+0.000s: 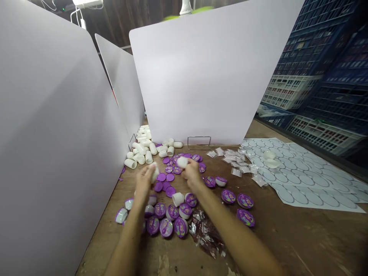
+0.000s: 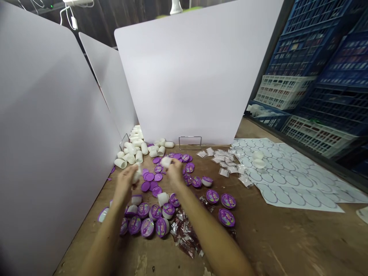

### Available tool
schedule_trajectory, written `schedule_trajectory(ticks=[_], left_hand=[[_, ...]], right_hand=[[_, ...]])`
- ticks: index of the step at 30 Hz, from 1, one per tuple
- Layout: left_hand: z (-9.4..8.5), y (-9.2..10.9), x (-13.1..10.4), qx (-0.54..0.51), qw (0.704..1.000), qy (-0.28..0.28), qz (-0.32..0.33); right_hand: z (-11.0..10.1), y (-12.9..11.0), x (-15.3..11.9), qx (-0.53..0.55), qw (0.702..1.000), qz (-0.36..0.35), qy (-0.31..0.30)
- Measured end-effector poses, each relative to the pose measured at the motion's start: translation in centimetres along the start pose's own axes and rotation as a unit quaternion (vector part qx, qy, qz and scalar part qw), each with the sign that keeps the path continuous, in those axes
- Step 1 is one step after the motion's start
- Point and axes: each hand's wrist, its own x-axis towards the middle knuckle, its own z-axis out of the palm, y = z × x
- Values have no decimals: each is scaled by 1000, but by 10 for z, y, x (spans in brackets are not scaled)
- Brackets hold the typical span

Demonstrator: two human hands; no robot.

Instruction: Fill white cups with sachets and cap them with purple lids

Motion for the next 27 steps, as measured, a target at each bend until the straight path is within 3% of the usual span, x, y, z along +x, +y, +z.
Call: schedule_trajectory(ticks=[2,5,8,12,15,18,21,27], left_hand=[[-21,4,6,-12,999,40,15],[-33,2,9,-55,998,7,-18],[-22,-9,5,-86,994,-28,-60],[-5,-25,-4,-72,990,-73,-97],[-2,-30,-8,-63,986,-117,-104],[-6,-32,-7,-70,991,-58,-99],[-15,-33,-5,-107,990,16,-88],[-18,-37,-5,-176,980,56,-76]], right_hand=[[-13,8,9,-56,998,14,-33],[-19,16,8,-126,989,-15,-80],[-10,10,-2,-183,975,-42,-119],[2,-18,-10,-167,972,-99,-134],[8,-38,-6,-188,957,-150,-165],[5,-38,2,-314,931,-98,-158],[-5,-22,6,-382,908,-38,-165],[-22,1,-2,-441,869,-31,-222]])
